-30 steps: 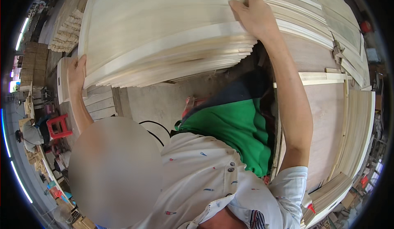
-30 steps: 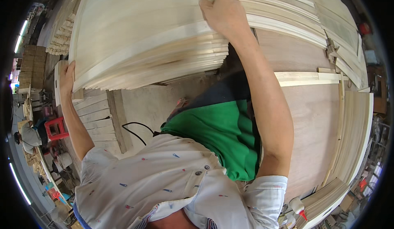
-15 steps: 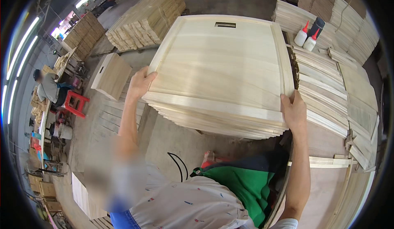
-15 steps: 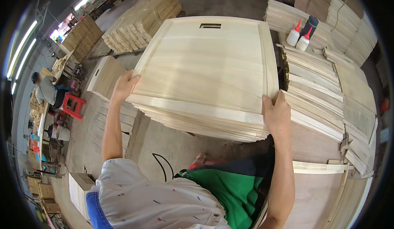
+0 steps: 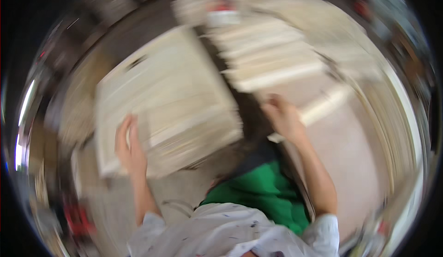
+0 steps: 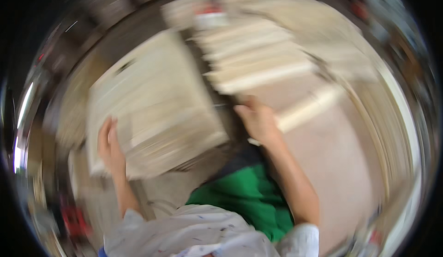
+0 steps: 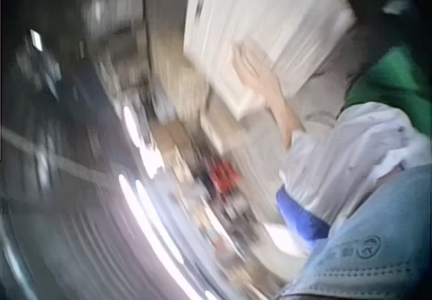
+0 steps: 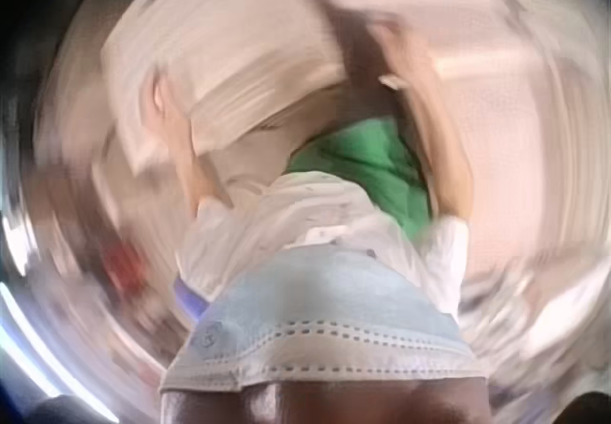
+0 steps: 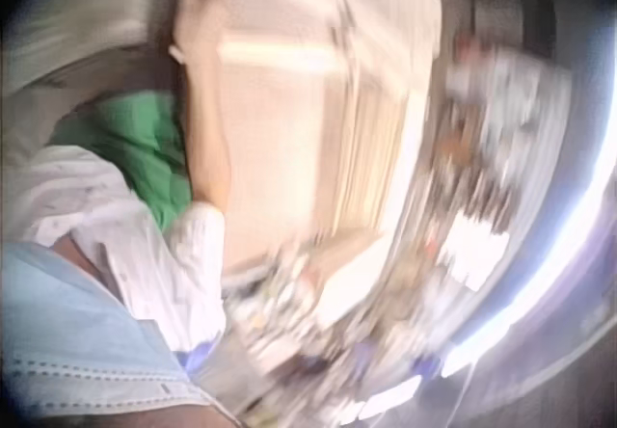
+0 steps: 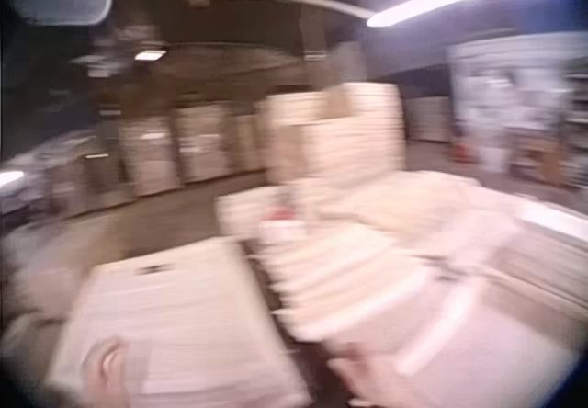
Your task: Applying glue to wooden panel surfaces and using a pneumatic nail gun to attach wooden slats to assemble panels.
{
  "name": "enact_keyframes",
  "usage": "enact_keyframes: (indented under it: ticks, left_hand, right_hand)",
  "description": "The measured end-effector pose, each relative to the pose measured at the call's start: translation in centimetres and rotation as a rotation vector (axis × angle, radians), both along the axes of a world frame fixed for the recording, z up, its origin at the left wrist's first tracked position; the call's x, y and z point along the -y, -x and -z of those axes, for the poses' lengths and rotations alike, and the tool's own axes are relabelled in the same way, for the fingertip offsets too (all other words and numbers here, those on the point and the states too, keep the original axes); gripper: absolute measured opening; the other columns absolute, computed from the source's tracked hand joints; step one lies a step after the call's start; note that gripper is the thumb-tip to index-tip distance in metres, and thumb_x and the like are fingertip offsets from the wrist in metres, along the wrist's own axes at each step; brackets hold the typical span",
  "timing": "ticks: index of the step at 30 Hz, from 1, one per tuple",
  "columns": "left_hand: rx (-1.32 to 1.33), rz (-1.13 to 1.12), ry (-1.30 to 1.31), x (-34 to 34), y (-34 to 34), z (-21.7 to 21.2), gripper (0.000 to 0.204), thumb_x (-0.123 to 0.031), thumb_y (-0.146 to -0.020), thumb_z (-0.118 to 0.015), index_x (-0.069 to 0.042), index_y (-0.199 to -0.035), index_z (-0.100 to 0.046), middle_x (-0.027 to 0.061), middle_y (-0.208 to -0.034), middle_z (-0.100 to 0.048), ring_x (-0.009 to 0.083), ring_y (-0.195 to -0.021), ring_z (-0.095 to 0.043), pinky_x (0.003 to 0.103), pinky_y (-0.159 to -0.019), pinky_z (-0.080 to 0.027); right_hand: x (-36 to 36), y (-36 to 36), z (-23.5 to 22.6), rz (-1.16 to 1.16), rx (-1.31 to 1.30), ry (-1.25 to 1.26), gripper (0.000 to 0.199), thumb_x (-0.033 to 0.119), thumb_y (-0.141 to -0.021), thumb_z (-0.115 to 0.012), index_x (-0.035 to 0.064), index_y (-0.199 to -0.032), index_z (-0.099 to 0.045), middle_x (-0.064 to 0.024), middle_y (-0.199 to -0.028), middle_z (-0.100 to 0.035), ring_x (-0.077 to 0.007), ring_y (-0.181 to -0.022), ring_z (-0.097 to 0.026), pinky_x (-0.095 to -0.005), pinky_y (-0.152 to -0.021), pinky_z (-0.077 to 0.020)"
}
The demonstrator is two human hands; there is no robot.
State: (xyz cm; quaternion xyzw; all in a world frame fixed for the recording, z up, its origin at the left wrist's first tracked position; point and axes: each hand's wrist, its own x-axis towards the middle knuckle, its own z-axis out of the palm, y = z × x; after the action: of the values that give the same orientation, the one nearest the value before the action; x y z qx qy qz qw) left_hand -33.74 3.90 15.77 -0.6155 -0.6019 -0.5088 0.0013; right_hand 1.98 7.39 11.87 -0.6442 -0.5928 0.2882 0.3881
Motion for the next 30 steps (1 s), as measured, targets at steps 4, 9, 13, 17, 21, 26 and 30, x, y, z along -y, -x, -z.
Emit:
enact_keyframes:
  ticks: [4, 9, 13, 17, 21, 26, 30]
  left_hand:
    - [0.075, 0.713, 0.324, 0.0, -16.0, 5.3, 0.024, -0.005, -0.096, -0.049, 0.001, -0.115, -0.063, 0.01, -0.095, -0.066, 0.0162, -0.082, -0.063, 0.029, -0.077, -0.049]
    - [-0.062, 1.303, 0.735, 2.7, -31.3, 11.3, 0.021, -0.008, -0.096, -0.053, 0.002, -0.111, -0.064, 0.0049, -0.08, -0.06, 0.0108, -0.071, -0.055, 0.025, -0.068, -0.048]
    - [-0.109, 1.507, 0.463, 4.9, -38.3, 14.1, 0.02, -0.002, -0.091, -0.058, 0.001, -0.11, -0.064, 0.0097, -0.084, -0.061, 0.0191, -0.075, -0.06, 0.031, -0.068, -0.048]
    - [-0.25, 1.594, 0.313, 5.9, -40.3, 14.6, 0.022, -0.002, -0.089, -0.059, 0.002, -0.111, -0.062, 0.0126, -0.1, -0.061, 0.0221, -0.09, -0.059, 0.032, -0.081, -0.048]
    - [-0.323, 1.595, 0.358, 5.6, -40.1, 14.1, 0.027, 0.0, -0.085, -0.063, 0.001, -0.112, -0.062, 0.0165, -0.106, -0.061, 0.0313, -0.096, -0.058, 0.037, -0.085, -0.047]
    - [-0.313, 1.603, 0.374, 4.8, -40.1, 14.6, 0.027, 0.001, -0.084, -0.063, 0.002, -0.111, -0.062, 0.0168, -0.107, -0.061, 0.0323, -0.098, -0.057, 0.039, -0.087, -0.047]
    - [-0.308, 1.602, 0.368, 4.4, -40.1, 14.1, 0.027, 0.001, -0.083, -0.064, 0.002, -0.11, -0.063, 0.0168, -0.107, -0.061, 0.033, -0.1, -0.057, 0.039, -0.087, -0.046]
  right_hand:
    - [6.8, -9.5, 3.0, 0.162, 0.048, 0.01, 0.034, 0.018, -0.089, -0.06, -0.0052, -0.114, -0.059, -0.0239, -0.103, -0.067, -0.0344, -0.095, -0.067, -0.0407, -0.083, -0.0527]
    - [22.3, -20.7, 1.4, 0.65, 0.214, 0.043, 0.035, 0.023, -0.089, -0.062, -0.0031, -0.112, -0.061, -0.0231, -0.101, -0.068, -0.0363, -0.095, -0.066, -0.0417, -0.084, -0.0522]
    - [34.9, -27.8, -5.3, 1.097, 0.524, 0.037, 0.033, 0.024, -0.087, -0.063, -0.0016, -0.109, -0.064, -0.0217, -0.1, -0.068, -0.0355, -0.093, -0.067, -0.0407, -0.082, -0.0521]
    - [42.3, -39.5, -7.5, 1.428, 0.816, 0.143, 0.042, 0.034, -0.087, -0.061, -0.0019, -0.11, -0.064, -0.0226, -0.1, -0.068, -0.0384, -0.094, -0.065, -0.0423, -0.084, -0.0508]
    - [47.2, -51.6, -5.1, 1.471, 1.098, 0.13, 0.034, 0.024, -0.079, -0.064, -0.0051, -0.095, -0.066, -0.027, -0.086, -0.067, -0.038, -0.09, -0.066, -0.0443, -0.079, -0.0497]
    - [47.1, -56.2, -4.2, 1.463, 0.812, 0.708, 0.043, 0.039, -0.086, -0.064, 0.0026, -0.109, -0.066, -0.0192, -0.111, -0.067, -0.0392, -0.104, -0.063, -0.0512, -0.091, -0.0464]
    - [47.4, -58.3, -4.4, 1.515, 0.678, 0.754, 0.046, 0.039, -0.083, -0.066, 0.0047, -0.114, -0.066, -0.0151, -0.118, -0.066, -0.0383, -0.109, -0.061, -0.0492, -0.092, -0.0454]
